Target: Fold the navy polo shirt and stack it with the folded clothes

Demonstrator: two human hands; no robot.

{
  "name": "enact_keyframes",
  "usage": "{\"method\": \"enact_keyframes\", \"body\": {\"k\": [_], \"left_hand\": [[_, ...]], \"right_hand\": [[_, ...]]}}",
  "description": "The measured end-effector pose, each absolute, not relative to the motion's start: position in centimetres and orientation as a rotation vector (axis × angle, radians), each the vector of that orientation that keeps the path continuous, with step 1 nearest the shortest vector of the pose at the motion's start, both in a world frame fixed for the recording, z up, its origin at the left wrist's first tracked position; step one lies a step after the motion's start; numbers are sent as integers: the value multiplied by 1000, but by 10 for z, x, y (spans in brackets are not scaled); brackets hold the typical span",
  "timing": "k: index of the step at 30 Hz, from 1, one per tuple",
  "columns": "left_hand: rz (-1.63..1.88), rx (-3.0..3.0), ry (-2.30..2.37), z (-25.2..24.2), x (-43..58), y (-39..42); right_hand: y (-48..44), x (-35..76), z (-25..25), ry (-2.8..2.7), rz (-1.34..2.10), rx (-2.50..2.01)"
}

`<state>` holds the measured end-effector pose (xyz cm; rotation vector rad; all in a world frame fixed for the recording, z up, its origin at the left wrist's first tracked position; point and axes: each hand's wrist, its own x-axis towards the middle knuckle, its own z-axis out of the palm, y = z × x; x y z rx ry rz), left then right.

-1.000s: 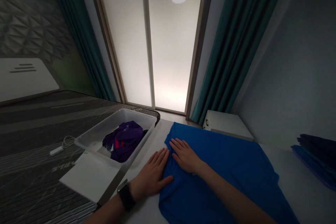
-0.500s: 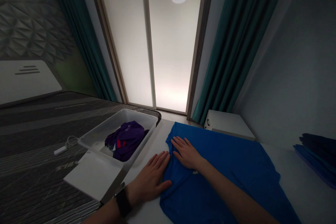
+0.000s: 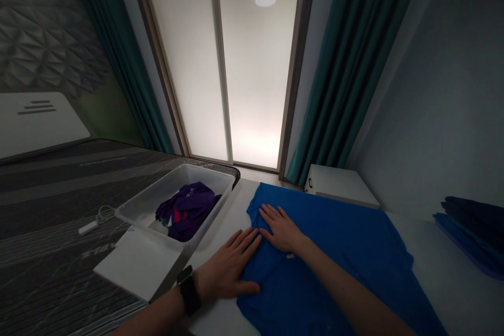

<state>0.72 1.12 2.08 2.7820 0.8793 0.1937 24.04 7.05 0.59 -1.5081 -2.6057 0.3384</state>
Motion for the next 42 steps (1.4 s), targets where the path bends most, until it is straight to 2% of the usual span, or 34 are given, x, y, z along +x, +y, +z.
{"method": "enact_keyframes", "body": {"k": [6, 10, 15, 24, 31, 42], "left_hand": [[284, 2743, 1079, 26, 7, 50], [214, 2770, 1058, 26, 8, 70], [180, 2764, 1143, 22, 10, 72], [308, 2745, 1223, 8, 12, 72], [289, 2761, 1192, 17, 19, 55], [204, 2741, 1027, 18, 11, 6]], "right_hand": [[58, 237, 15, -2607, 307, -1409], [35, 232, 23, -2635, 389, -1324], [12, 232, 28, -2752, 565, -1179], [-1, 236, 32, -2784, 623, -1108], [-18, 253, 31, -2701, 645, -1251], [-12, 285, 17, -2531, 446, -1687]]}}
